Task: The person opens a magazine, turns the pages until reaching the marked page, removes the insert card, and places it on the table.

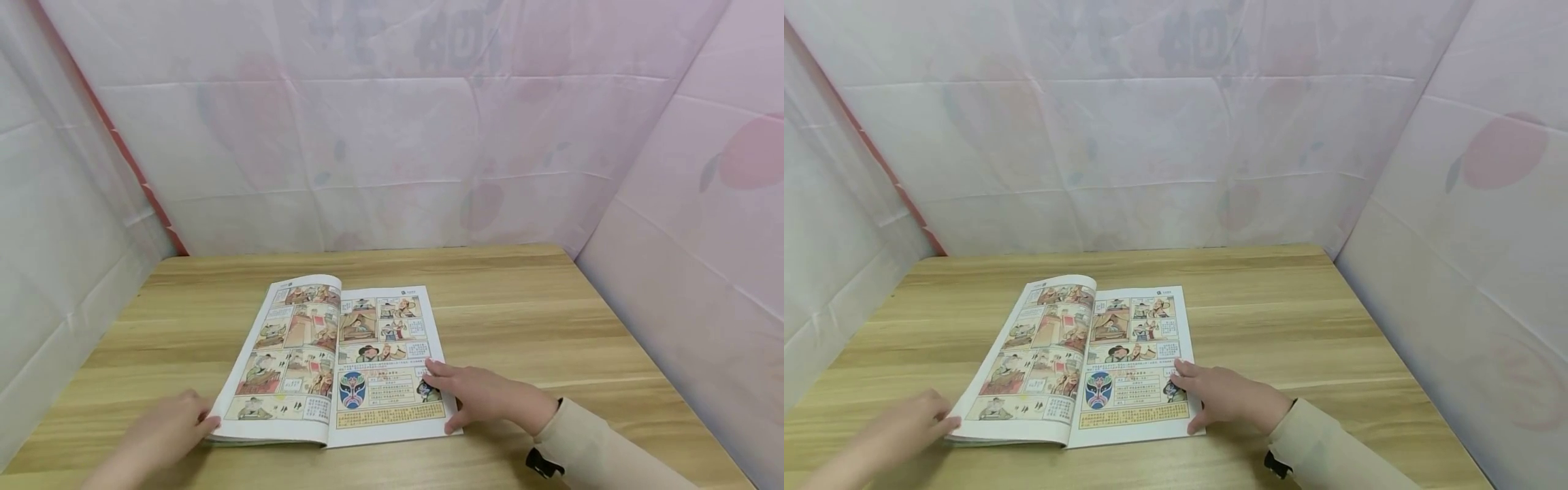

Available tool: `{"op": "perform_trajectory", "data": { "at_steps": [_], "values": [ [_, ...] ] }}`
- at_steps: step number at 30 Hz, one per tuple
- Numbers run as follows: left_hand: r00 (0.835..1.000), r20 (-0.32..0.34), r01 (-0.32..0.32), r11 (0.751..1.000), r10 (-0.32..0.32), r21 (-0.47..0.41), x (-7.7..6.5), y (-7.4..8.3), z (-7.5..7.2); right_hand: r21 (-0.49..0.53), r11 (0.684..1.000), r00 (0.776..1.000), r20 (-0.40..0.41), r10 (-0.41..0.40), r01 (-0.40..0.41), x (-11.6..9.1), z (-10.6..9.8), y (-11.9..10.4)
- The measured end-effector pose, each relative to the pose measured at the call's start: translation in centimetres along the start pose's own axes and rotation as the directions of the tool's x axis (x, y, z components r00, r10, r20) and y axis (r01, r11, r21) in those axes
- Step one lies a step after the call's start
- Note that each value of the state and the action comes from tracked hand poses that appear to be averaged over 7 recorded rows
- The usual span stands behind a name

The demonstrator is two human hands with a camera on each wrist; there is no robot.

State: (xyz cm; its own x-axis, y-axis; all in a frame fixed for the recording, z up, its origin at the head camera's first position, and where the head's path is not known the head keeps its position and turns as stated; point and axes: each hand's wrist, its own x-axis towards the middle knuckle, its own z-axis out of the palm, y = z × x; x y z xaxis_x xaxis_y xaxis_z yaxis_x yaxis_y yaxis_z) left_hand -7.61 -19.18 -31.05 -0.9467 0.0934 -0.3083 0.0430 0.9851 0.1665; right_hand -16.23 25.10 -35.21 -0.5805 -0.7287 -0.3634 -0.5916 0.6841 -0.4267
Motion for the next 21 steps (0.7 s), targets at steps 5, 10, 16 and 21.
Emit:
{"op": "perform_trajectory", "data": {
  "at_steps": [5, 10, 16, 21],
  "values": [
    [1.0, -0.002, -0.002, 0.999, 0.002, 0.051, 0.3, 0.4, 0.8, 0.004, 1.0, 1.0, 0.003, 0.003, -0.003, 0.0, 0.0, 0.0],
    [1.0, 0.011, 0.017, 0.997, -0.017, 0.07, 0.4, 0.7, 0.9, 0.0, 1.0, 1.0, 0.007, 0.004, -0.004, -0.1, -0.4, -0.1],
    [0.999, 0.025, 0.017, 0.989, -0.021, 0.148, 0.6, 0.8, 0.6, 0.0, 1.0, 1.0, 0.019, 0.005, -0.005, -0.2, -0.8, -0.2],
    [0.999, -0.037, 0.013, 0.973, -0.004, 0.232, 0.3, 1.5, 0.2, -0.007, 1.0, 0.999, 0.032, 0.007, -0.006, -0.3, -1.2, -0.5]
  ]
}}
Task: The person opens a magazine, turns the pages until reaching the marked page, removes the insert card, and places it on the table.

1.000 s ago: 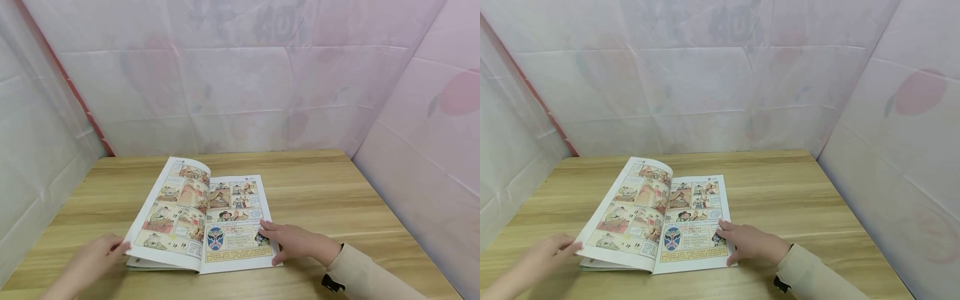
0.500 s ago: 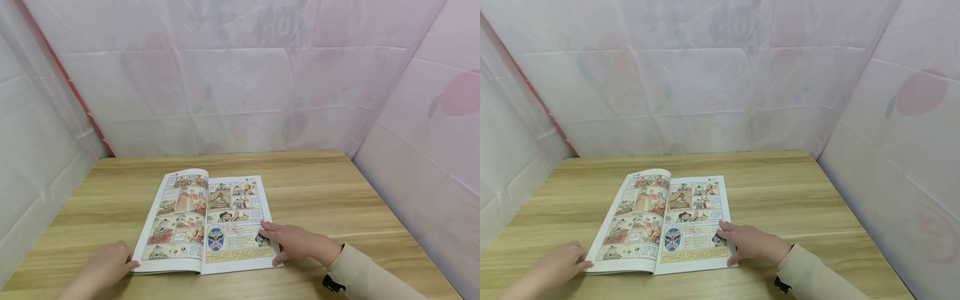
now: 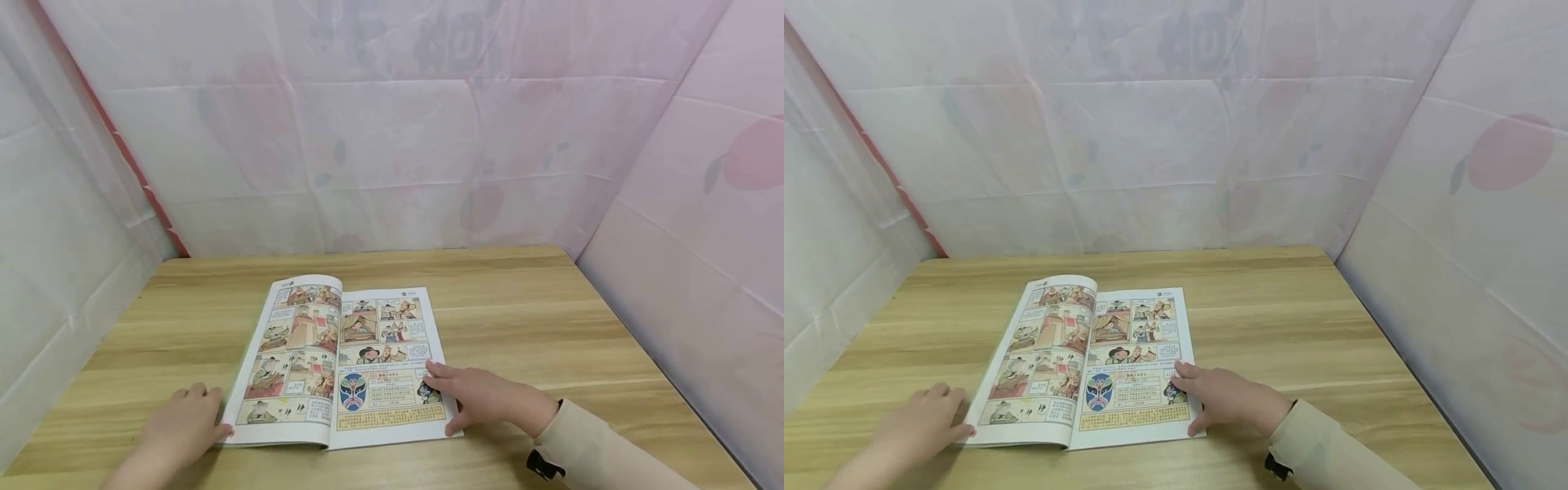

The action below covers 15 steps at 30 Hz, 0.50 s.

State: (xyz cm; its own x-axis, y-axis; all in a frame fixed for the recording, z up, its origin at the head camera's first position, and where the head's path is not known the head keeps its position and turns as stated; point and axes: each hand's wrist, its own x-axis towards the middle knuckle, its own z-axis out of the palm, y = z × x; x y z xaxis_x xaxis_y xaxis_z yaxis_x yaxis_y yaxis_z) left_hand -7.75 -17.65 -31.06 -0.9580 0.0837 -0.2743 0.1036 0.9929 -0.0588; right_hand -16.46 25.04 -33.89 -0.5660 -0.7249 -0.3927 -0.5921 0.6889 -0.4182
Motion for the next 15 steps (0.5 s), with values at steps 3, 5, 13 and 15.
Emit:
{"op": "perform_trajectory", "data": {
  "at_steps": [3, 5, 13, 15],
  "values": [
    [0.999, -0.052, 0.012, 1.0, -0.012, -0.008, 0.0, 1.2, -1.0, -0.004, 1.0, 1.0, 0.0, -0.004, 0.004, -0.1, -0.1, -0.1],
    [0.995, -0.099, 0.014, 1.0, -0.016, -0.027, 0.2, 2.4, -1.7, -0.009, 1.0, 1.0, 0.001, -0.009, 0.009, -0.1, -0.2, -0.1],
    [0.947, -0.303, -0.139, 0.986, 0.104, -0.095, 1.4, 7.5, -3.8, -0.052, 0.999, 1.0, 0.003, -0.003, 0.004, 0.0, -0.6, -0.2],
    [0.929, -0.337, -0.201, 0.974, 0.156, -0.102, 1.5, 8.7, -3.9, -0.059, 0.998, 1.0, 0.003, 0.0, 0.0, 0.0, -0.5, -0.3]
  ]
}}
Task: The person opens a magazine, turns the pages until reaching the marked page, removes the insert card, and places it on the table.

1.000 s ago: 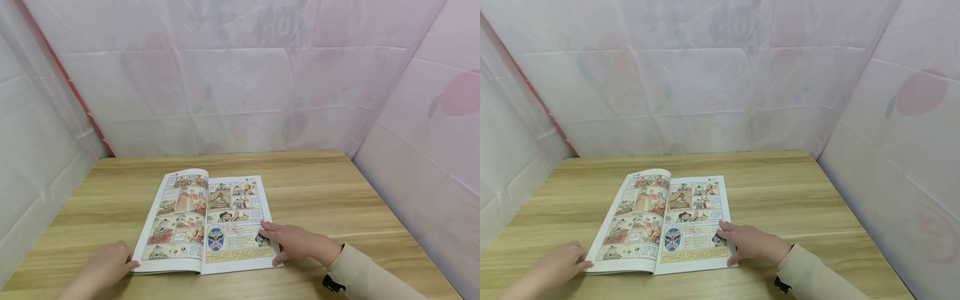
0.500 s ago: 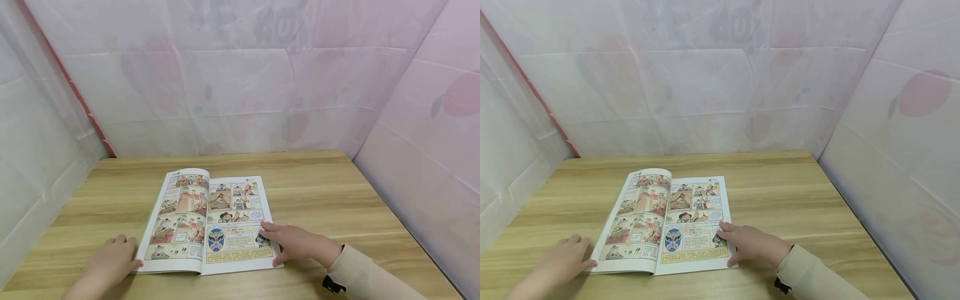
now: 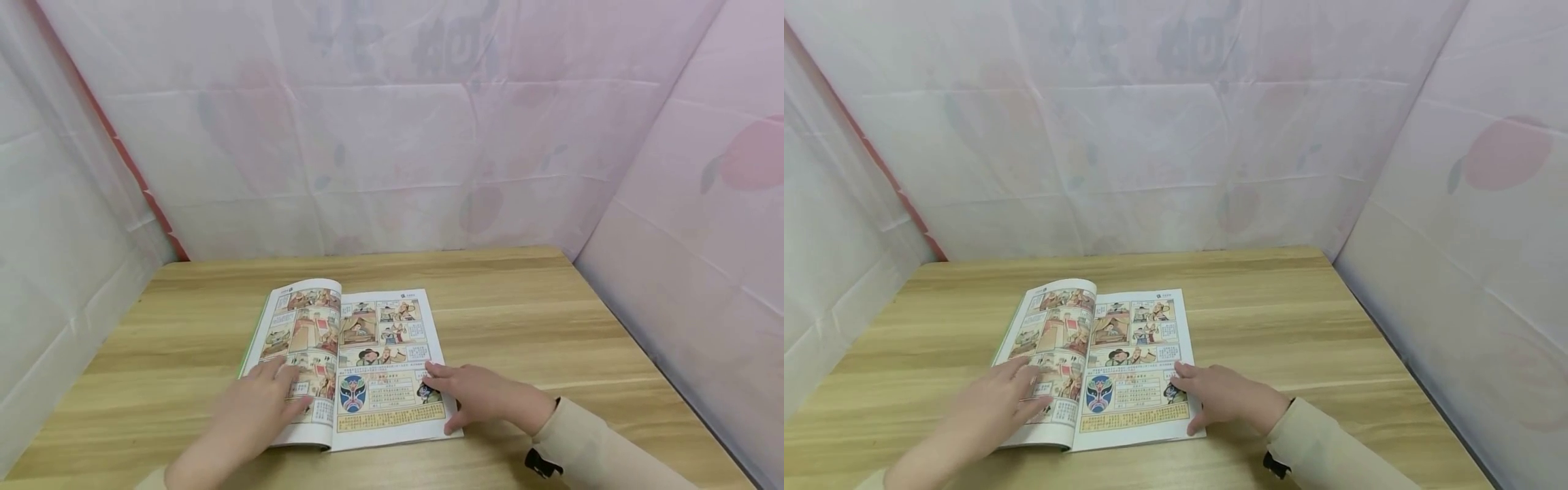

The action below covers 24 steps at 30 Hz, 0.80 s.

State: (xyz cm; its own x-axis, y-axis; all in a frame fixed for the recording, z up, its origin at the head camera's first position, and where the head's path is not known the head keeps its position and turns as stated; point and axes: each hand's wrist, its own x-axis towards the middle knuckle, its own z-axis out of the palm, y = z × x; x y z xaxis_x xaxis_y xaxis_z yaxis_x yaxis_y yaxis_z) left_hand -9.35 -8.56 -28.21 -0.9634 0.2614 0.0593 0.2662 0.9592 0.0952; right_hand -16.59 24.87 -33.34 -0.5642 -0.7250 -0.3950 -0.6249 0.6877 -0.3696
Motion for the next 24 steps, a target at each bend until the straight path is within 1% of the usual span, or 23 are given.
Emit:
{"op": "perform_trajectory", "data": {
  "at_steps": [2, 5, 9, 12, 16, 21, 24],
  "values": [
    [0.998, -0.016, -0.058, 0.998, 0.058, -0.013, 0.2, 1.0, 0.1, -0.01, 1.0, 1.0, -0.003, -0.002, 0.002, 0.0, 0.0, 0.0],
    [0.992, -0.018, -0.128, 0.992, 0.128, -0.014, 0.5, 2.1, 0.3, -0.025, 1.0, 1.0, -0.008, -0.003, 0.003, 0.1, 0.0, -0.1],
    [0.982, -0.019, -0.189, 0.982, 0.188, -0.008, 0.7, 3.1, 0.8, -0.038, 0.999, 1.0, -0.023, -0.014, 0.013, 0.0, -0.2, -0.2],
    [0.974, -0.007, -0.227, 0.974, 0.227, -0.001, 0.9, 3.6, 1.3, -0.051, 0.998, 0.998, -0.048, -0.033, 0.03, 0.0, -0.3, 0.0],
    [0.967, 0.043, -0.252, 0.968, 0.252, 0.006, 1.0, 4.3, 1.5, -0.087, 0.994, 0.991, -0.11, -0.074, 0.064, -0.1, -0.3, 0.3],
    [0.956, 0.141, -0.258, 0.966, 0.257, -0.011, 1.2, 5.2, 1.9, -0.125, 0.985, 0.966, -0.211, -0.147, 0.123, 0.1, -0.4, 0.4],
    [0.947, 0.183, -0.265, 0.964, 0.264, -0.02, 1.3, 5.5, 2.1, -0.129, 0.981, 0.955, -0.244, -0.17, 0.142, 0.0, -0.5, 0.3]
  ]
}}
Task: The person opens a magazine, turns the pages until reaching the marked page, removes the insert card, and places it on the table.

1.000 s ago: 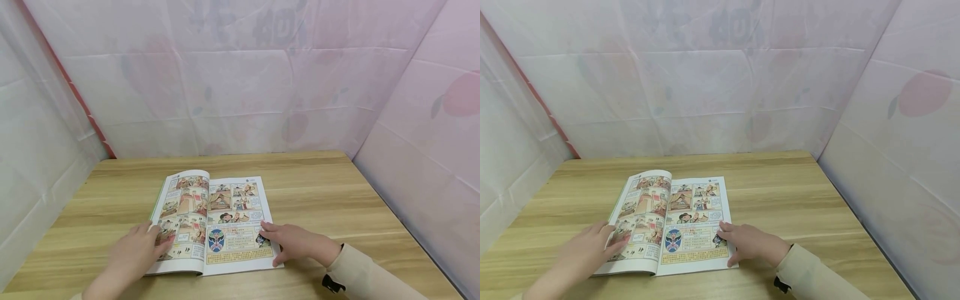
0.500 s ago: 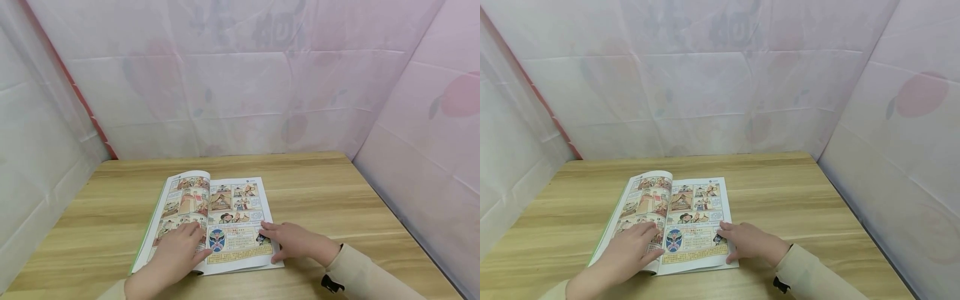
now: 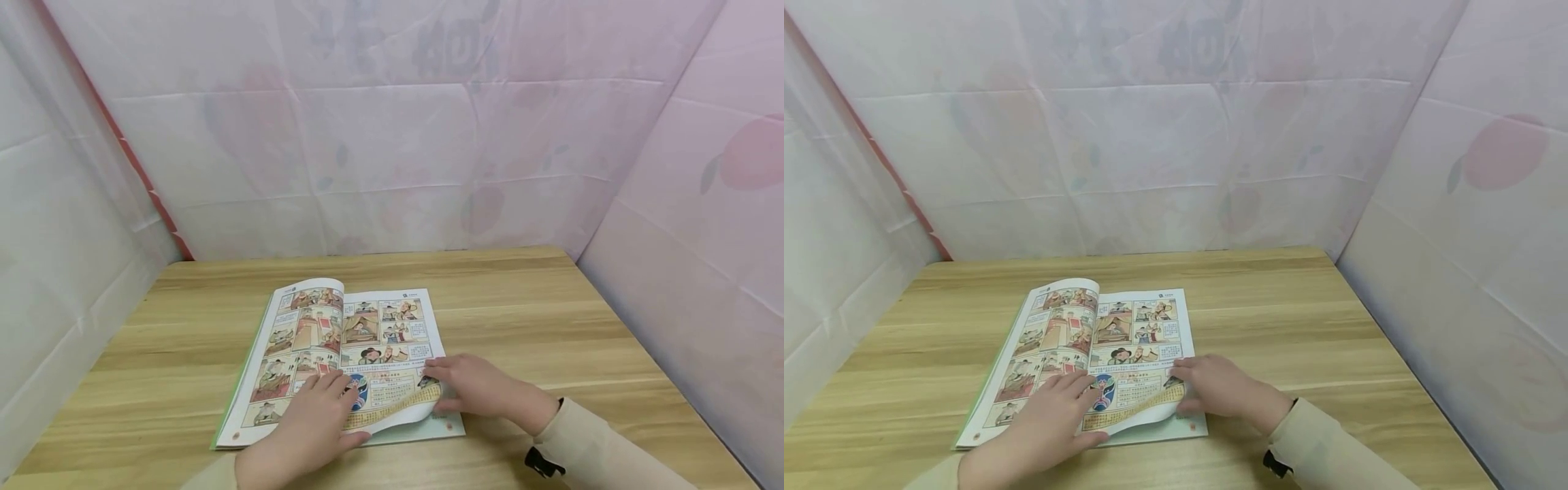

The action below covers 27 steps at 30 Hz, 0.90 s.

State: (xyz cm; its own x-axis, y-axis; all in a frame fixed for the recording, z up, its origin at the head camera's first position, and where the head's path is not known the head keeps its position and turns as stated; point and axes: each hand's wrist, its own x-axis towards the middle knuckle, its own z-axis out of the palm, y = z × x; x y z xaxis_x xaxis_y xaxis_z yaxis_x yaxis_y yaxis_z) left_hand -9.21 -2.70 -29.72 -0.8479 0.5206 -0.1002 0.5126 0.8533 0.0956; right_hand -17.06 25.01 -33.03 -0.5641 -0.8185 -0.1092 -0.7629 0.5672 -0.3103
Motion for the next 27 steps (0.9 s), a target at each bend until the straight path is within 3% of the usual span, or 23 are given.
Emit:
{"op": "perform_trajectory", "data": {
  "at_steps": [10, 16, 22, 27],
  "values": [
    [0.998, 0.057, -0.023, 0.995, 0.017, 0.099, 0.7, 0.2, 1.7, -0.018, 1.0, 0.998, -0.057, 0.006, -0.007, 0.3, 0.1, 0.3],
    [1.0, -0.021, 0.003, 0.996, -0.001, 0.088, 0.9, 0.5, 2.4, -0.021, 0.999, 0.996, -0.087, 0.028, -0.029, 0.1, 0.2, 0.5],
    [0.999, -0.002, 0.045, 0.989, -0.045, 0.143, 1.3, 0.9, 2.8, 0.114, 0.979, 0.984, -0.038, 0.176, -0.171, -0.6, 0.3, 0.8],
    [0.999, 0.029, 0.038, 0.987, -0.042, 0.155, 1.6, 1.0, 3.0, 0.221, 0.952, 0.977, 0.05, 0.207, -0.213, -0.8, 0.8, 1.2]
  ]
}}
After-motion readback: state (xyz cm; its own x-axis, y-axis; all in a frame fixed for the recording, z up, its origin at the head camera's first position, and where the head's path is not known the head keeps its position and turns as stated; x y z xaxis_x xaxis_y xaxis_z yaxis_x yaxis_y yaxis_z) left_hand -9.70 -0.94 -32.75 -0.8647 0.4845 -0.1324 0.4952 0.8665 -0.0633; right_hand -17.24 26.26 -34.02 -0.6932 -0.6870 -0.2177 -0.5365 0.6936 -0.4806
